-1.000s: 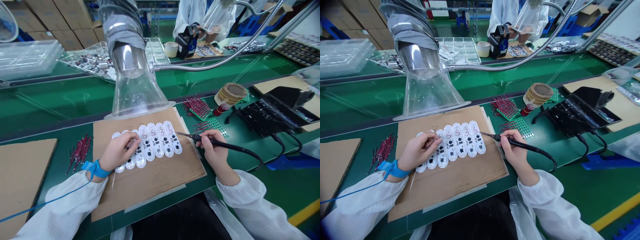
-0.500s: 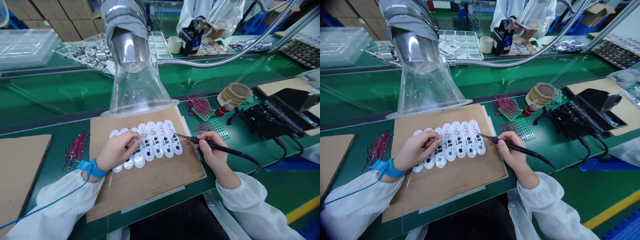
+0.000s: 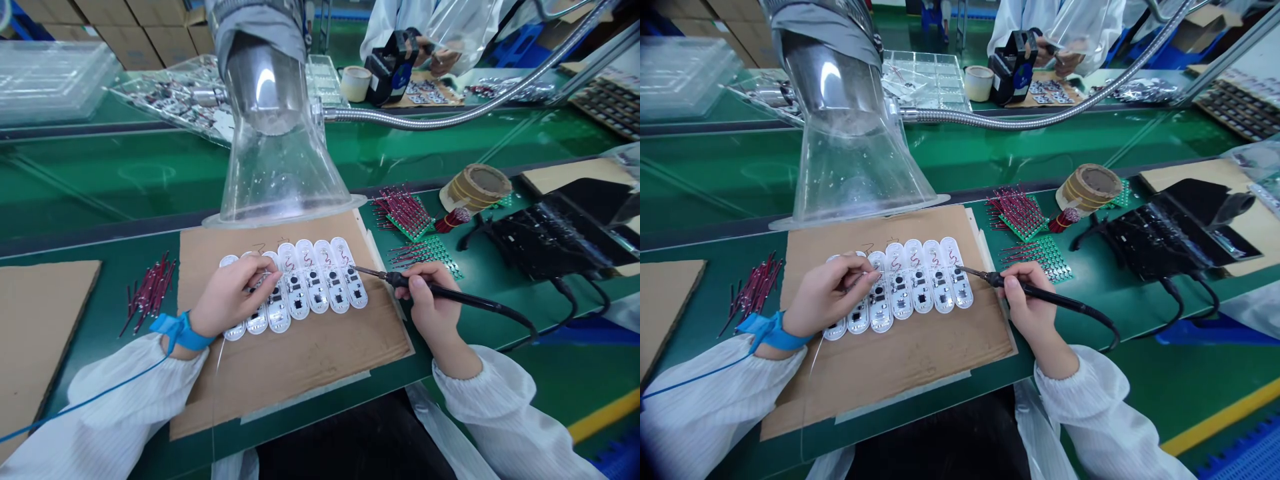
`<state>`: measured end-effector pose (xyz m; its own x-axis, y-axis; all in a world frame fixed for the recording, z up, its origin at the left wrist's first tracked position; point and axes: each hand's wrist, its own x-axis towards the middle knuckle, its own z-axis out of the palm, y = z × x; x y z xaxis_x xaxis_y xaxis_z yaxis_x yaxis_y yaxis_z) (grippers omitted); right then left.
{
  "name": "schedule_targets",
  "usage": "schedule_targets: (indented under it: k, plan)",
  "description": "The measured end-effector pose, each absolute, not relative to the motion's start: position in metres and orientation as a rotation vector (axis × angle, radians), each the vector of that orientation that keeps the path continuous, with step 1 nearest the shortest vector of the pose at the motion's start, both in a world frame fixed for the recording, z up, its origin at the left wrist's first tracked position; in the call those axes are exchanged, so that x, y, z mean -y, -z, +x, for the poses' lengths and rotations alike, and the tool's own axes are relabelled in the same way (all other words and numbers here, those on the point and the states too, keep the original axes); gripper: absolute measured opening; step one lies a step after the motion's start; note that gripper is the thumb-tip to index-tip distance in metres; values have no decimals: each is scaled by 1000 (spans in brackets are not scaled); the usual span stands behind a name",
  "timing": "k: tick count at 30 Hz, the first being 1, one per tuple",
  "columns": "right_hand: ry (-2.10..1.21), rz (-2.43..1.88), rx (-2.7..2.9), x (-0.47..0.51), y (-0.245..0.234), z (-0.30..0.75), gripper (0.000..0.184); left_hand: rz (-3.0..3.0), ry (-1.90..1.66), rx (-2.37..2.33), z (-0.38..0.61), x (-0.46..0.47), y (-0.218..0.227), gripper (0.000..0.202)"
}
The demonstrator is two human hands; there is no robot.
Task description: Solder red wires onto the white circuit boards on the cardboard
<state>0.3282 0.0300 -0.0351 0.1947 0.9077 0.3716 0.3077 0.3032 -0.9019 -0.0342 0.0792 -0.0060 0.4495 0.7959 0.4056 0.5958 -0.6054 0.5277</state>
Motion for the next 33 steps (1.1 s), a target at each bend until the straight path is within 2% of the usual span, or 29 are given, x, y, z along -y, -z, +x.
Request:
schedule_targets:
  k: [13, 18, 24, 33]
  plan:
    - [-638, -1213, 1489, -32, 39, 330, 16, 2478, -908, -1162, -34, -81, 6, 19]
    - [-566, -1287, 1554, -31, 40, 334, 18, 2527, -893, -1102, -32, -82, 5, 22]
    - [-522, -1315, 1602, -33, 28, 329, 20, 2485, -1001, -1148, -34, -81, 9, 15]
    - [-570, -1179, 1283, -33, 29, 301, 27, 2409, -1157, -1224, -35, -81, 9, 7]
